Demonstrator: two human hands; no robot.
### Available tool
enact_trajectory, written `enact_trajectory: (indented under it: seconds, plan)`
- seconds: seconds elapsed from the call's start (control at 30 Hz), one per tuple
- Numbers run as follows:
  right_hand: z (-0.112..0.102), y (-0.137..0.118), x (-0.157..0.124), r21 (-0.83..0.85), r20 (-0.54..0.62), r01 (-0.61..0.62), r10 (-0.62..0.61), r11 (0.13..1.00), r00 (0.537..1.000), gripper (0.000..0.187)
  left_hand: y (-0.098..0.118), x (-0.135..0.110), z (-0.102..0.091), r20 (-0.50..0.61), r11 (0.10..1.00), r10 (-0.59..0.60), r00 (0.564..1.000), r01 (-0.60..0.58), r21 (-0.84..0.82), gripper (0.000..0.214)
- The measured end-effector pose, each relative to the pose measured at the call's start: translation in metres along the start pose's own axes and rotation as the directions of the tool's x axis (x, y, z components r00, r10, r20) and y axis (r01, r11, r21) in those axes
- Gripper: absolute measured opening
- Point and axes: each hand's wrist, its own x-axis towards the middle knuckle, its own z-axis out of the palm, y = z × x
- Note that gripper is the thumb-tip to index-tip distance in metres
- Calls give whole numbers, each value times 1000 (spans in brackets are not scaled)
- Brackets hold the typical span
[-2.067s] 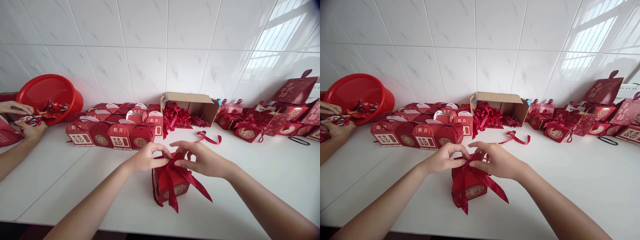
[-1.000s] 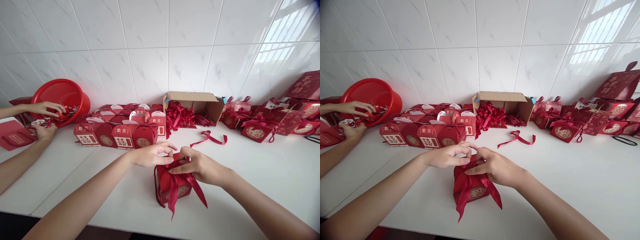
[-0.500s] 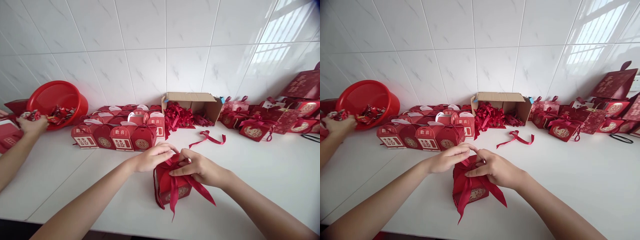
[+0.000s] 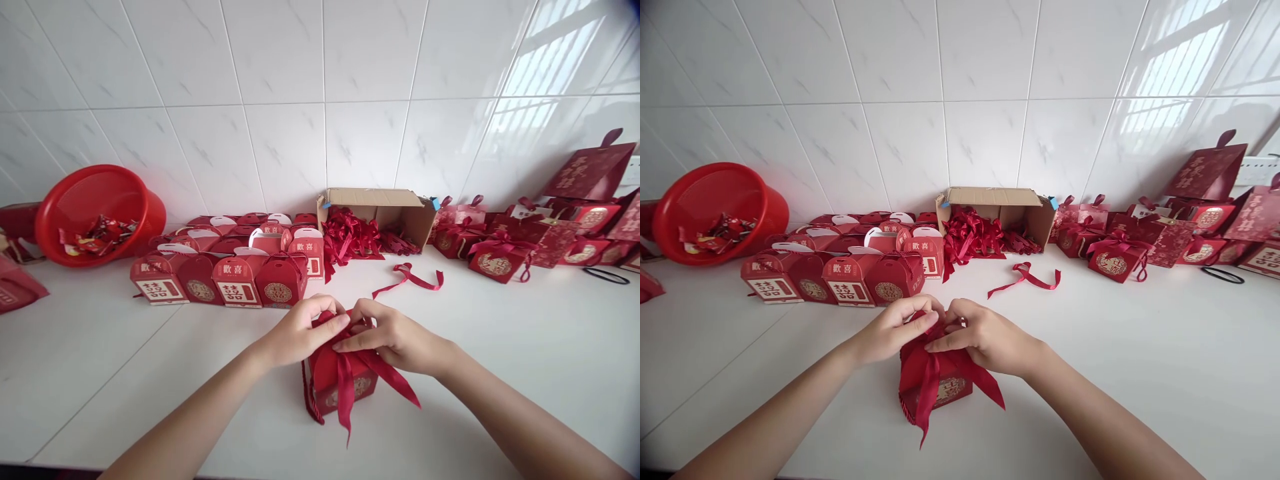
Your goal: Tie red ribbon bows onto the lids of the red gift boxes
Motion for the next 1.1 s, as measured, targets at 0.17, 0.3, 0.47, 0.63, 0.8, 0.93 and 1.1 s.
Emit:
enact_trajectory:
  seconds: [0.17, 0.3, 0.47, 0.63, 0.8, 0.93, 1.1]
  plan:
    - [-1, -1, 1, 16, -24, -4, 5, 1000, 1000, 40, 1, -2, 8, -67, 997, -34, 997, 38, 64, 28]
    - [-1, 0, 0, 10, -89, -22, 23, 1000, 996, 33, 1, -1, 10, -71, 997, -32, 997, 36, 65, 32]
    - [2, -1, -2, 33, -222, -144, 148, 989, 964, 12, 3, -1, 10, -89, 998, -38, 995, 42, 42, 32]
    - [6, -4, -2, 288, -242, -303, 375, 908, 895, 14, 2, -3, 12, -127, 998, -34, 991, 40, 47, 31]
    - [10, -2, 0, 559, -185, -368, 545, 743, 818, 16, 1, -3, 15, -144, 999, 20, 989, -14, 48, 39]
    - [8, -3, -1, 594, -173, -353, 544, 723, 821, 16, -1, -2, 17, -166, 998, 51, 985, -45, 40, 45]
    - [1, -2, -7, 566, -162, -359, 527, 742, 834, 21, -5, -3, 16, -169, 999, 39, 985, -38, 7, 49]
